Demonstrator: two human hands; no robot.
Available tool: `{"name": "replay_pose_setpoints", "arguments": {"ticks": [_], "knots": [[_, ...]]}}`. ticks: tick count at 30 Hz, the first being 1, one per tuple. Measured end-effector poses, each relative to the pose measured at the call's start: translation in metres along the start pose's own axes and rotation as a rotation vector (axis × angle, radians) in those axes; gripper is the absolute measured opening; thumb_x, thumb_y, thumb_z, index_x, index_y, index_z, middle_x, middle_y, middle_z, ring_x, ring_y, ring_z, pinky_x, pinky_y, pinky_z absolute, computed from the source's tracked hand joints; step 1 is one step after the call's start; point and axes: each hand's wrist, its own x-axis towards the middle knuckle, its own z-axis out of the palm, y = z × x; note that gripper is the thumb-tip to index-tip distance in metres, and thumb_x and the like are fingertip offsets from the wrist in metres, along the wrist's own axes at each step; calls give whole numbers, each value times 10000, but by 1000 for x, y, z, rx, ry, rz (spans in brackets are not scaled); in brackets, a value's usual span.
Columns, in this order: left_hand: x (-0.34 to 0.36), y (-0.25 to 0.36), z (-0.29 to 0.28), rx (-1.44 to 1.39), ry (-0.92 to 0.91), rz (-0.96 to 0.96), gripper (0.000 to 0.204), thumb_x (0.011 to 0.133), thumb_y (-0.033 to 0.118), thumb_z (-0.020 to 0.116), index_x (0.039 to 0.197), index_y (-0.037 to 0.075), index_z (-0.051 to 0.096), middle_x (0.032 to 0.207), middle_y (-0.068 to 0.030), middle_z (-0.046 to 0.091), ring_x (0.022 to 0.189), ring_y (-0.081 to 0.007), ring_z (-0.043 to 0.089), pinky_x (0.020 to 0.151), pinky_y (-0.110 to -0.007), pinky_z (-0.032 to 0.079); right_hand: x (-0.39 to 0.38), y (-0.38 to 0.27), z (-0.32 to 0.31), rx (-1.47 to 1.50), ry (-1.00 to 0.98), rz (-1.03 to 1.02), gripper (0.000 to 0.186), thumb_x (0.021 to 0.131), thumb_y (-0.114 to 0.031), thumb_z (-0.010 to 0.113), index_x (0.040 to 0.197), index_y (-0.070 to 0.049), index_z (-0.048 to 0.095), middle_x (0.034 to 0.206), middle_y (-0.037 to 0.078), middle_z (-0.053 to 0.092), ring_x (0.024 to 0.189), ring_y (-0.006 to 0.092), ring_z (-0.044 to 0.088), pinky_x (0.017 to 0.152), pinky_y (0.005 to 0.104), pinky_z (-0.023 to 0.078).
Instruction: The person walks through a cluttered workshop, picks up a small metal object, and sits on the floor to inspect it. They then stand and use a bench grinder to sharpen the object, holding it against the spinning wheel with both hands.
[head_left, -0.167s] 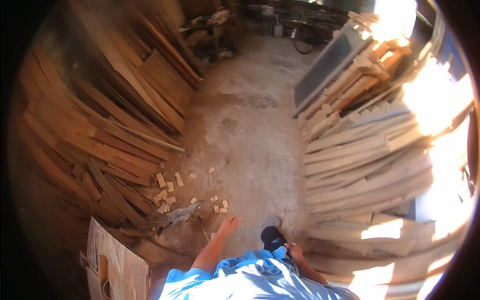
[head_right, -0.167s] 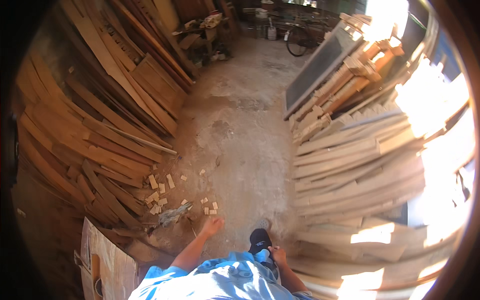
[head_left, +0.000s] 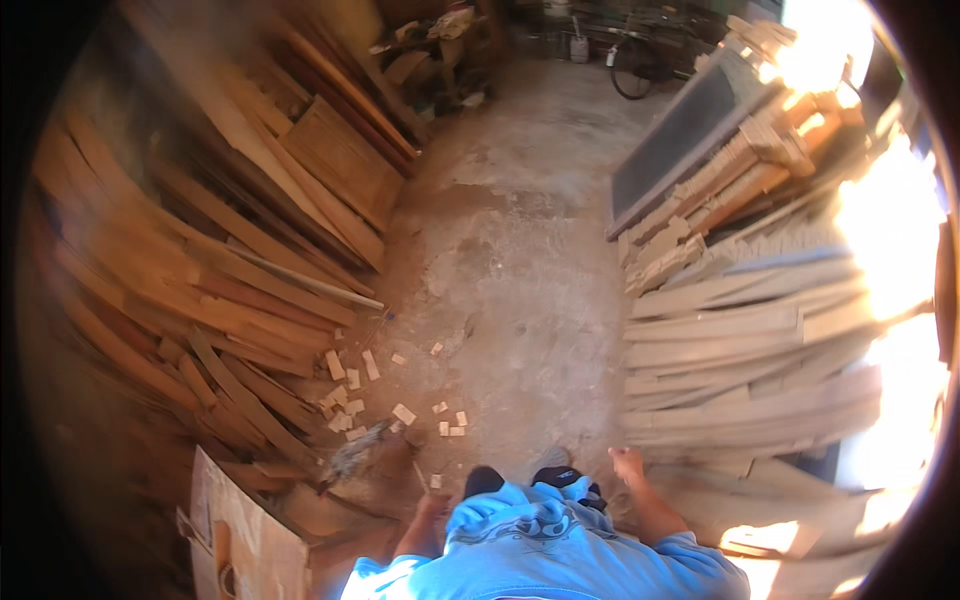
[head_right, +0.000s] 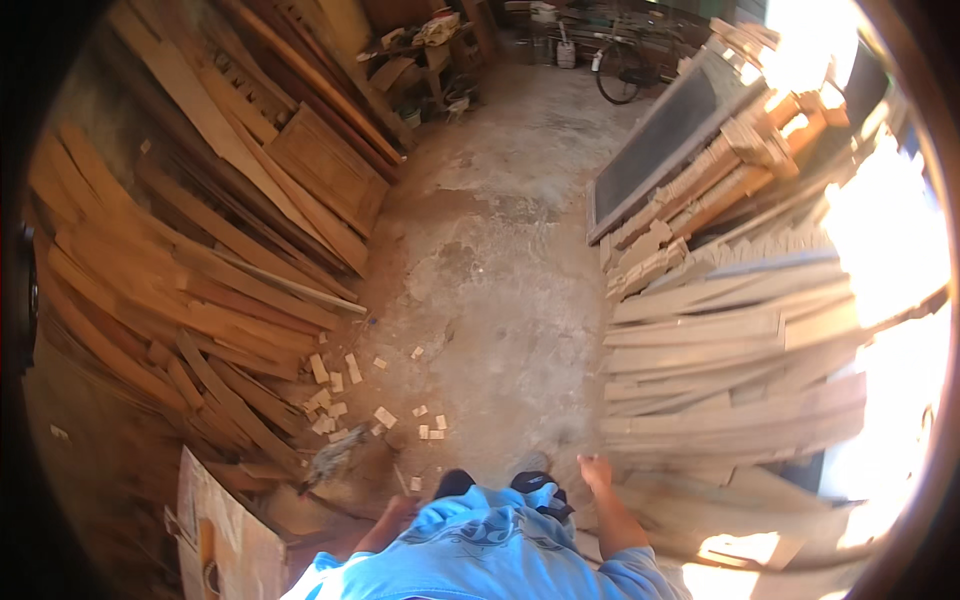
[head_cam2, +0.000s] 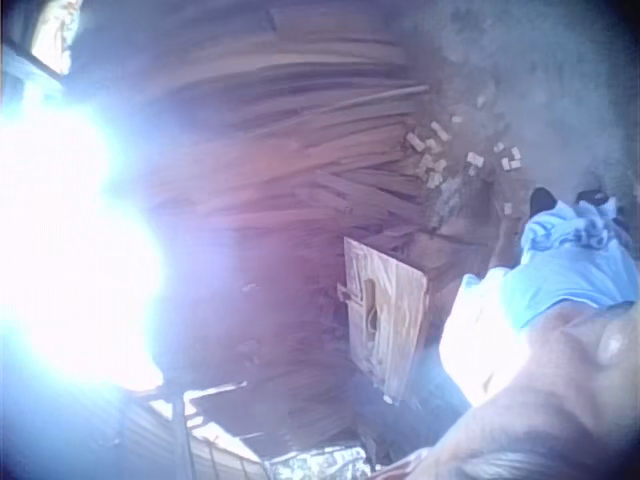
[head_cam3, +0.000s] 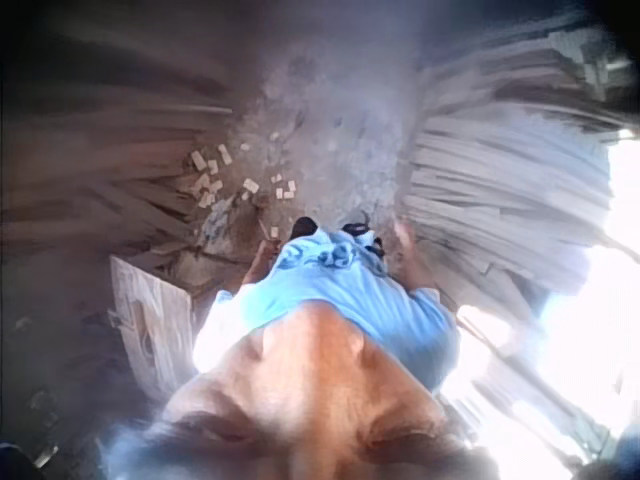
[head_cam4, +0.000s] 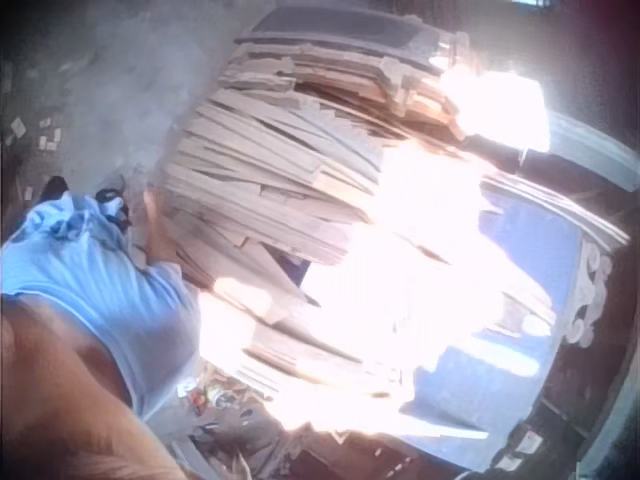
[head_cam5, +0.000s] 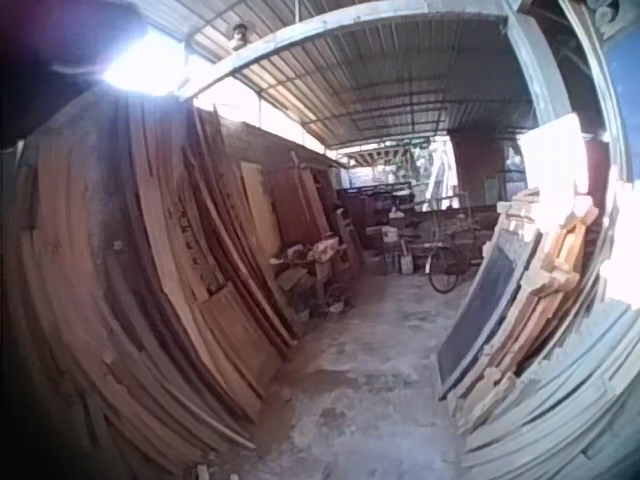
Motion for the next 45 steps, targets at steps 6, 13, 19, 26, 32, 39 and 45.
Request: {"name": "replay_pose_setpoints", "arguments": {"ticks": [6,13,19,26,32,39,45], "knots": [[15,54,-6,-608,124,-298,323,926,377,619,1093,105,670,874,-82,692,702,-239,679,600,-412,492,196,-220,-108,71,-74,-25,247,901,-276,674,1016,-57,681,735,37,631,563,140,581,466,305,467],[151,297,-37,-314,-24,107,349,984,323,494,1152,83,684,760,-61,653,641,-159,589,562,-357,481,331,-388,-69,238,-125,-137,271,916,-336,660,1016,-86,690,781,42,652,644,129,620,537,295,502],[244,637,-151,-325,85,379,345,892,369,638,1020,59,719,694,-64,667,606,-170,639,538,-336,482,335,-445,-38,-509,-219,-366,455,837,-429,694,1054,-29,691,927,210,710,890,349,693,791,430,539],[220,963,-259,-230,263,693,405,891,457,652,855,58,713,664,-18,640,653,-143,618,628,-320,469,415,-573,-49,-227,-122,-238,569,793,-458,704,1177,-41,661,1125,230,670,1077,373,642,916,450,514],[339,1026,-231,42,228,427,394,901,482,638,861,97,712,716,-23,661,626,-133,596,550,-337,471,599,-694,-87,-482,-244,-236,609,806,-550,650,1229,-112,653,1173,213,657,1120,372,621,926,451,512],[363,1089,-181,55,-156,273,447,951,463,528,1192,124,692,952,-138,685,843,-235,665,724,-392,535,791,-823,-141,-723,-468,-380,360,780,-385,647,962,-96,759,991,188,715,918,375,693,791,465,551],[391,1237,-196,-16,-227,279,425,956,393,552,1246,103,662,1104,-135,667,1012,-229,629,864,-360,505,928,-832,-134,-710,-476,-528,302,709,-315,669,816,-45,750,862,212,708,811,387,705,719,494,554]]}}
